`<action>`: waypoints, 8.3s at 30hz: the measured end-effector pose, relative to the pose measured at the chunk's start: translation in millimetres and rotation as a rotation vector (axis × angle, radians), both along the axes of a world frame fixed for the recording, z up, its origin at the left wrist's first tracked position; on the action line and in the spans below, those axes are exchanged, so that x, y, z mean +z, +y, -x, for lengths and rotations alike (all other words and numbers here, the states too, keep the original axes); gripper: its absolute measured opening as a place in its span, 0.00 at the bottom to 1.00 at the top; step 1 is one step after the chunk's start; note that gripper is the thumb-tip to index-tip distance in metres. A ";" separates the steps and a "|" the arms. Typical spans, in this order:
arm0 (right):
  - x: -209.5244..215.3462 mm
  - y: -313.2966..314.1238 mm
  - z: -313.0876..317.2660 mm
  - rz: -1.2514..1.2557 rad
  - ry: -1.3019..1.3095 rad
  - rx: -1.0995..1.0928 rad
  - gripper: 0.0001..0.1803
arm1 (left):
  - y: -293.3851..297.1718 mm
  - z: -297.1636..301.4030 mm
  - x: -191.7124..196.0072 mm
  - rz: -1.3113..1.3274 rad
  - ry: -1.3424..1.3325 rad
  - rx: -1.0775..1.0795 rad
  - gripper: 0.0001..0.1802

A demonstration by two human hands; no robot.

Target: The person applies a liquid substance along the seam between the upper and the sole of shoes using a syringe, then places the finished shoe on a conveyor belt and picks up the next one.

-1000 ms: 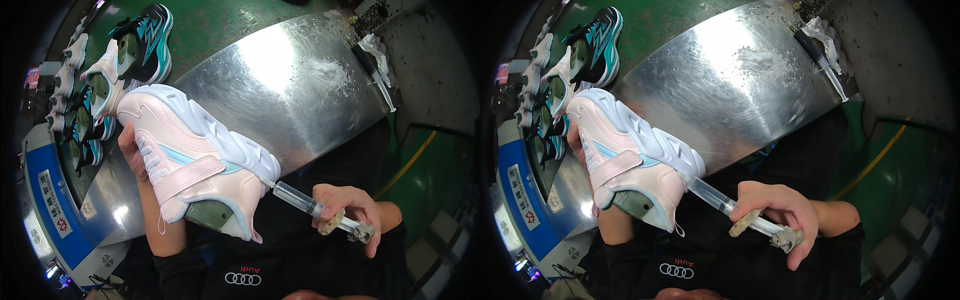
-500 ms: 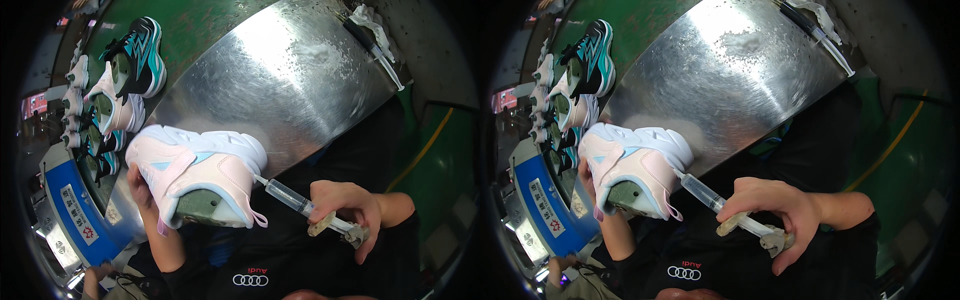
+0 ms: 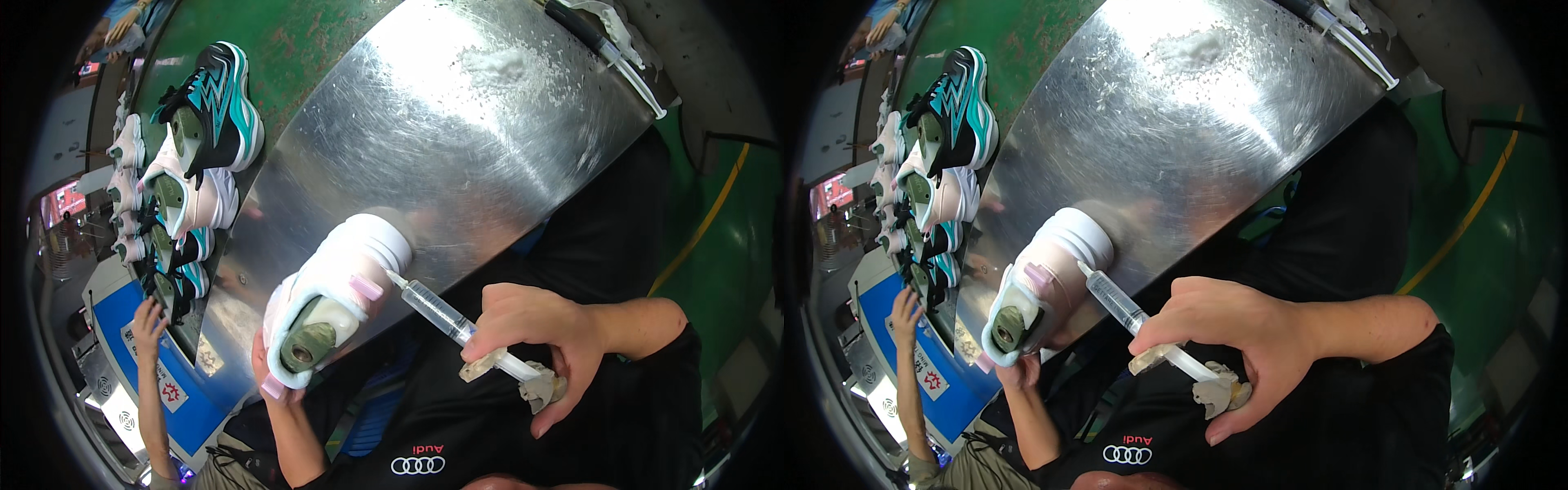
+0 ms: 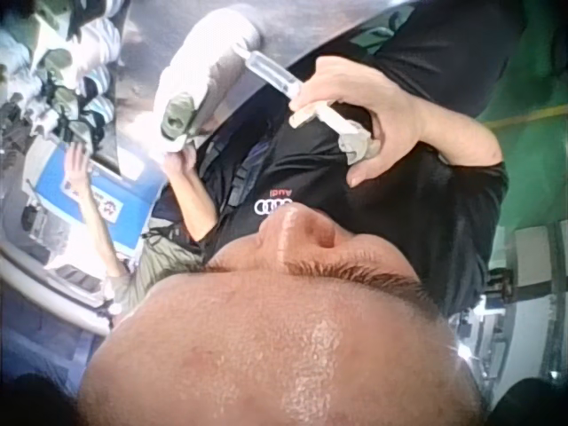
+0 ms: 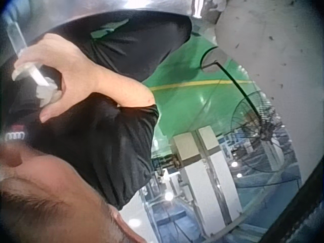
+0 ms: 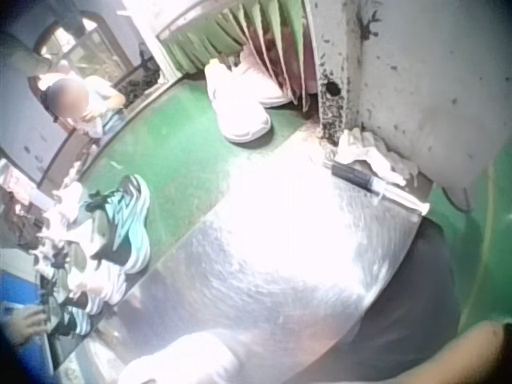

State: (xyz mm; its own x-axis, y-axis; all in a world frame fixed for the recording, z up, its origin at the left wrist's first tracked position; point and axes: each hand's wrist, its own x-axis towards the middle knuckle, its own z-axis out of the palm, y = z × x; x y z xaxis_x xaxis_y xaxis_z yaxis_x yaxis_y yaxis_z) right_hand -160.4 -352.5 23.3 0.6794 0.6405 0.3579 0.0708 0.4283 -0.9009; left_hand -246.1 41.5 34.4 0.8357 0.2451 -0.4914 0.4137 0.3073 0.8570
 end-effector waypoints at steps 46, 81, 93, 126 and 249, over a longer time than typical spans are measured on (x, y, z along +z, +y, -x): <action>31.0 19.0 17.6 0.069 0.045 -0.010 0.44 | -114.2 62.5 -28.3 0.769 0.087 -0.144 0.42; 121.4 -43.9 58.1 0.348 0.085 -0.042 0.40 | -184.4 -14.8 -33.2 1.104 0.027 -0.428 0.35; 127.1 -50.8 69.0 0.379 -0.086 -0.184 0.40 | -210.5 -46.7 -12.9 1.179 -0.070 -0.423 0.34; 95.5 -22.8 75.6 0.736 -0.740 -0.381 0.26 | -215.0 -56.3 -8.9 1.329 -0.018 -0.345 0.18; 62.4 -72.2 -33.1 0.630 -0.188 -0.296 0.46 | -104.2 -146.5 87.6 0.115 -0.675 -0.232 0.30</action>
State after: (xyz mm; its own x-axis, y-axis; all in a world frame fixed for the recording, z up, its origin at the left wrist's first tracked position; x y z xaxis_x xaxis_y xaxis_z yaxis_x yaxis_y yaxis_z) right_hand -127.3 -424.7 85.6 0.8198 0.5621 0.1091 0.2819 -0.2302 -0.9314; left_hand -99.6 -62.7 122.1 0.9904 0.0028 0.1381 -0.1289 0.3792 0.9163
